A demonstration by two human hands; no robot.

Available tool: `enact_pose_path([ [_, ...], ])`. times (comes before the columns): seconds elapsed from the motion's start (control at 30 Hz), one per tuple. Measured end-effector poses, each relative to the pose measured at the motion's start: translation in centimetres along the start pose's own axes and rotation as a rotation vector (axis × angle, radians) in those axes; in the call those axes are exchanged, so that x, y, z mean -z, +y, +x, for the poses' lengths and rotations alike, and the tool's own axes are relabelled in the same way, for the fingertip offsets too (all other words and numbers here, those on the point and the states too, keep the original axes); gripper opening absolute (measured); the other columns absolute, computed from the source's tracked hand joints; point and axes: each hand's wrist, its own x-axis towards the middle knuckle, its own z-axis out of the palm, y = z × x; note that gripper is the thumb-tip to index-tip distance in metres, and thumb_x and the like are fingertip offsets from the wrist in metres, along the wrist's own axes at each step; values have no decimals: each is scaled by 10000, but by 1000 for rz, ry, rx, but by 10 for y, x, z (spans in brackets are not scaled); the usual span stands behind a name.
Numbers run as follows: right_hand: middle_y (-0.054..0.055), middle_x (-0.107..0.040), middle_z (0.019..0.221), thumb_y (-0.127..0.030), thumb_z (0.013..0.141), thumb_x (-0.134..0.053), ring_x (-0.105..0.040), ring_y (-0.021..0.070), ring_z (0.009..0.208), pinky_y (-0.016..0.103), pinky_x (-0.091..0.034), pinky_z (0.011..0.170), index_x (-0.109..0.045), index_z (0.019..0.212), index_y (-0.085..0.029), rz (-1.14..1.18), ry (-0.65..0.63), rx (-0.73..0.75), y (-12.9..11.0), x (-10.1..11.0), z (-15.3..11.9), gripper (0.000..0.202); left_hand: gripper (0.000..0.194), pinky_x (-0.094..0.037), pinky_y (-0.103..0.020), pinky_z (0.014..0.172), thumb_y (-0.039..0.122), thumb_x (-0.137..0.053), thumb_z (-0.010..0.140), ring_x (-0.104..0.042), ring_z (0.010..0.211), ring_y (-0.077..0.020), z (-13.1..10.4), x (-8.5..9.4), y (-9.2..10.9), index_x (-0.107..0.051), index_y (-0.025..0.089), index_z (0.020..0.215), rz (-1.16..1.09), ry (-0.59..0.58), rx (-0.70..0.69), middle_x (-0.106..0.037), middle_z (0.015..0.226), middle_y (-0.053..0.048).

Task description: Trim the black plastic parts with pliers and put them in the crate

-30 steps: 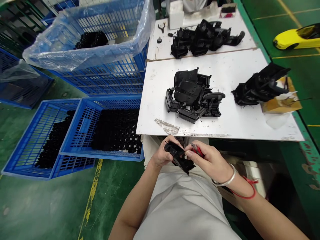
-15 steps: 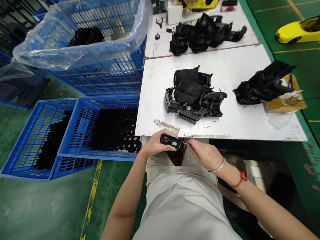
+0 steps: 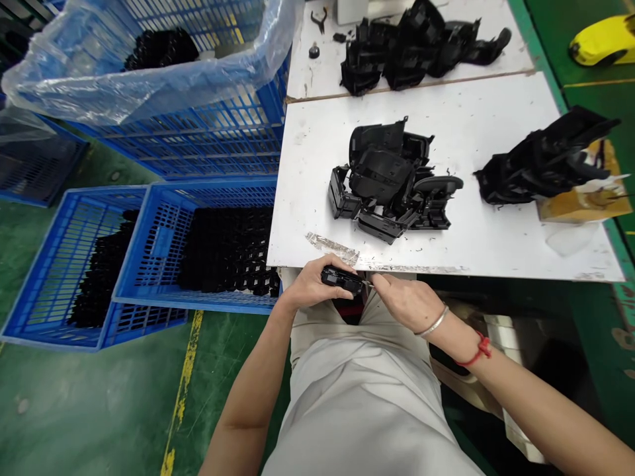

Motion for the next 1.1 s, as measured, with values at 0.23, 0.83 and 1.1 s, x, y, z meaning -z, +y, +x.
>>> enact_pose_path([
  [0.23, 36, -593, 665, -106, 884, -347, -486, 139, 468, 255, -105, 408, -509, 928, -158, -1, 10, 41, 3, -1, 0, 176, 412, -499, -343, 865, 337, -822, 634, -641, 945, -228, 1, -1, -3, -645, 162, 962, 0, 9, -7, -673, 985, -92],
  [0.83, 59, -618, 714, -159, 922, -323, -501, 147, 505, 262, -132, 435, -493, 947, -151, 93, -27, 60, 7, -3, 3, 171, 395, -496, -346, 866, 338, -817, 640, -644, 940, -229, 2, -2, -1, -641, 158, 945, 33, 9, 6, -679, 973, -93],
  [1.1, 47, -605, 690, -143, 901, -354, -495, 149, 504, 260, -127, 431, -495, 957, -148, 88, -41, 82, 8, -6, 5, 152, 377, -502, -340, 857, 323, -812, 651, -643, 946, -224, 2, -2, 1, -634, 164, 942, 39, -2, -6, -674, 981, -89],
])
